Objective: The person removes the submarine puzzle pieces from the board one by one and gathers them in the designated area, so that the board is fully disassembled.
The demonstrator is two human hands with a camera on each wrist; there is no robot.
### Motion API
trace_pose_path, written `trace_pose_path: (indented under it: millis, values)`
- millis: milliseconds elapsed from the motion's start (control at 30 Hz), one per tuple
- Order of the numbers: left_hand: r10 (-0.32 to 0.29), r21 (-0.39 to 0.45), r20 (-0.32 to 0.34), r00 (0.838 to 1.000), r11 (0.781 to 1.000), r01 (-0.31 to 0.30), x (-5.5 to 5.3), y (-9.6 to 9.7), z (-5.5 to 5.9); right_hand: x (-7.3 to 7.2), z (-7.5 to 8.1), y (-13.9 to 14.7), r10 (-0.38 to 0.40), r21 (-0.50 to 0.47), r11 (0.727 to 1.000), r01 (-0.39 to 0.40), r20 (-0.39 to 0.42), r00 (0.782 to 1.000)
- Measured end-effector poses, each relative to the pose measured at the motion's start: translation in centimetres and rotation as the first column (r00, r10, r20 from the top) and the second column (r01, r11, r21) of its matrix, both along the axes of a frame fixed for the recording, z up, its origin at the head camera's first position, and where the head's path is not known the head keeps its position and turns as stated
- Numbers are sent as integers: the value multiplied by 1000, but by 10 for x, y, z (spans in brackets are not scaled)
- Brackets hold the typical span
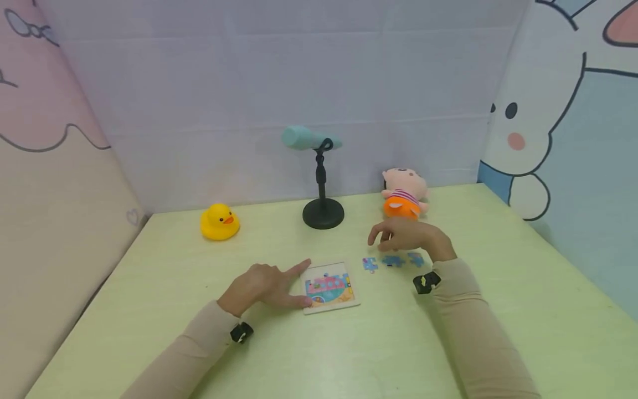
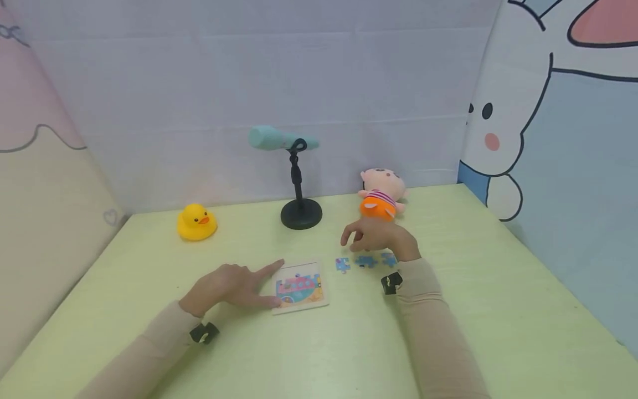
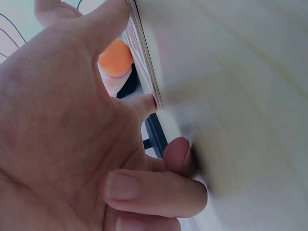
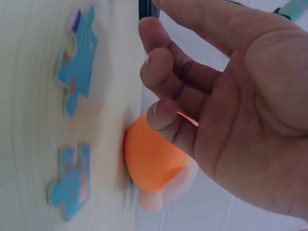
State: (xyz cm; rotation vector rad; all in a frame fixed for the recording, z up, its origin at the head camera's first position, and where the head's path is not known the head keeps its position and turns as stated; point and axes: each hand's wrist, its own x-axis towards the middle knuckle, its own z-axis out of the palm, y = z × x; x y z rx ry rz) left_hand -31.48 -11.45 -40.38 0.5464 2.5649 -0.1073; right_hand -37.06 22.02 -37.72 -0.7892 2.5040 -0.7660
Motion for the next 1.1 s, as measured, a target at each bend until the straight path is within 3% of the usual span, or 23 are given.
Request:
trace_pose_path:
  millis: [267, 433, 667, 900, 1100]
  values:
    - [1, 34, 35, 999, 999, -2, 1, -3, 3, 2, -3, -29, 53, 53, 997, -52, -19, 998]
    - [5, 24, 20, 1000, 1000, -5, 2, -1, 2, 8, 1, -53, 80, 110, 991, -80, 2, 997]
    - [7, -8, 6, 1000, 1000, -7, 1, -1, 5, 16, -5, -89, 124, 131, 983, -132, 72, 990]
    - [-3, -15, -36, 999, 1000, 3, 6, -7, 2, 29, -12, -120, 224, 144, 962, -231, 61, 973]
    - [-29, -3, -52, 998, 1000, 29, 5, -2, 1, 37, -13, -127, 201, 160, 966, -205, 41, 979]
